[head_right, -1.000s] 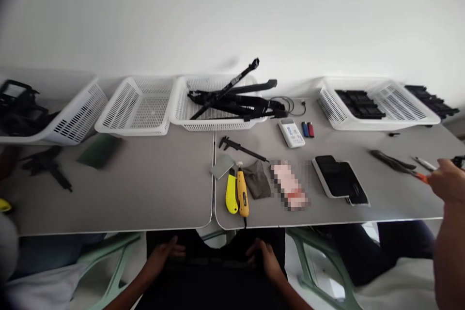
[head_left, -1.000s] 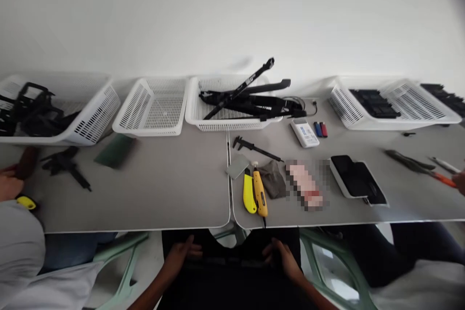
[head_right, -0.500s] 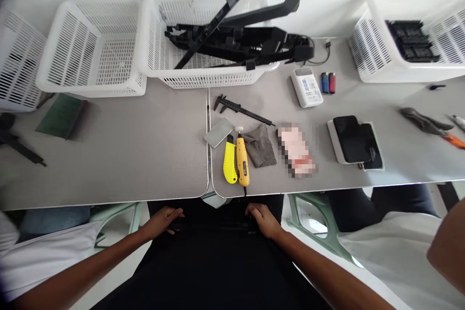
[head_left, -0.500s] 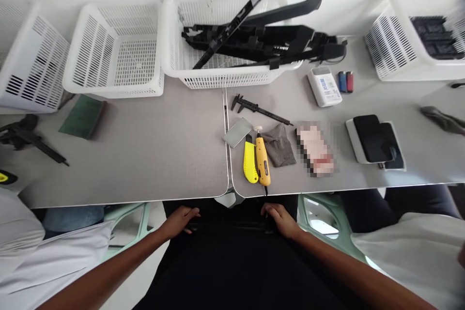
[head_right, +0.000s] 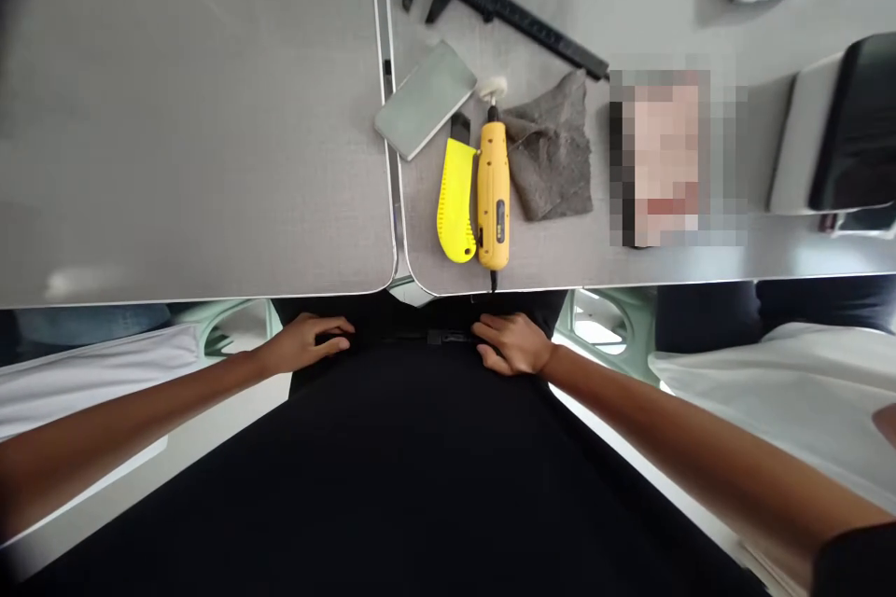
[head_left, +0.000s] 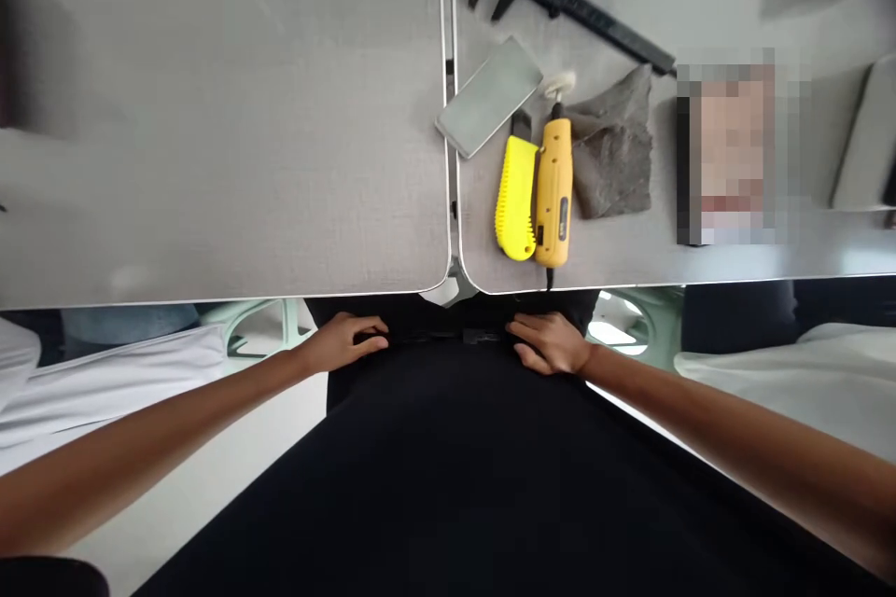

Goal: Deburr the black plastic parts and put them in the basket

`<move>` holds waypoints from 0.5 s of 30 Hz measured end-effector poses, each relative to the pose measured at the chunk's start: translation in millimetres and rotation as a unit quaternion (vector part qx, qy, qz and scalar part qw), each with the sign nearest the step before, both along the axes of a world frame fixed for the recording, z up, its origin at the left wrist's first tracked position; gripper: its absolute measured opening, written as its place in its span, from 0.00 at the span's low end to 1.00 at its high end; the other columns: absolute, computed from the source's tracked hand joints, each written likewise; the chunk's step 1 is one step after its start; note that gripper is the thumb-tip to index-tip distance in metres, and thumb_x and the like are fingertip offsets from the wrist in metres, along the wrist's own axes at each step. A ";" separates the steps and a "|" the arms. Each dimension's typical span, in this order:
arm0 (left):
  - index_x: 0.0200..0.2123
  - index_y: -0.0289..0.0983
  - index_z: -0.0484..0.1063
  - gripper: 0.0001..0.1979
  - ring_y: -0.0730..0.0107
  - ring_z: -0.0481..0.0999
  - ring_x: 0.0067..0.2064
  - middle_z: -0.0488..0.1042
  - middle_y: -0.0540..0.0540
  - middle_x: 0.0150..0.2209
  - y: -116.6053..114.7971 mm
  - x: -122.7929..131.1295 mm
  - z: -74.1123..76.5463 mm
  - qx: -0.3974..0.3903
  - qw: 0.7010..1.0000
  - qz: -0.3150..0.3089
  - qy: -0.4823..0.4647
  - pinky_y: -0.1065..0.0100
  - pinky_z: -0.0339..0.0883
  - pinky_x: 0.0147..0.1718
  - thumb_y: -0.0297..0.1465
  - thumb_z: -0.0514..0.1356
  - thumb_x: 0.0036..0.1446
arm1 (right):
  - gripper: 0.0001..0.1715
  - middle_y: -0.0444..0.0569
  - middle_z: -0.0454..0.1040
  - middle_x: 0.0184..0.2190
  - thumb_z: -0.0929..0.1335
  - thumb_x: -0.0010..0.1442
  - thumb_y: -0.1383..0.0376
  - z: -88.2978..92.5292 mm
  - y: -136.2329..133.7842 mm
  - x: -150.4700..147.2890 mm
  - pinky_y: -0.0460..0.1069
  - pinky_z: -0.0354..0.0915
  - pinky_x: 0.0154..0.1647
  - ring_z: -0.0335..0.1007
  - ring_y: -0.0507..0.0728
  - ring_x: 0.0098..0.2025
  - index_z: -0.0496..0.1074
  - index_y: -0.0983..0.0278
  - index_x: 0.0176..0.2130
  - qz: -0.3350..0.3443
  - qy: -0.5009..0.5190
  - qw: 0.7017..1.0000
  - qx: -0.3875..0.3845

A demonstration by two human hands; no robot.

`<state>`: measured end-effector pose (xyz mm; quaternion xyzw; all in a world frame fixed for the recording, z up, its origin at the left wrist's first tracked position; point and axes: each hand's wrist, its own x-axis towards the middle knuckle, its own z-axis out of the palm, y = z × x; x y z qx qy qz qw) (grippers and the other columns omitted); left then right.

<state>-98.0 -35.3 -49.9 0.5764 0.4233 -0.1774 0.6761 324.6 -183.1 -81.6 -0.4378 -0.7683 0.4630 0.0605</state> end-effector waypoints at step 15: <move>0.51 0.42 0.79 0.21 0.60 0.87 0.42 0.87 0.47 0.39 -13.3 3.3 2.5 0.060 0.997 -0.043 -0.015 0.64 0.78 0.43 0.50 0.63 0.65 | 0.21 0.54 0.78 0.42 0.61 0.73 0.58 -1.8 -20.2 -0.4 0.50 0.63 0.32 0.74 0.59 0.41 0.78 0.63 0.54 0.011 -0.057 0.993 0.103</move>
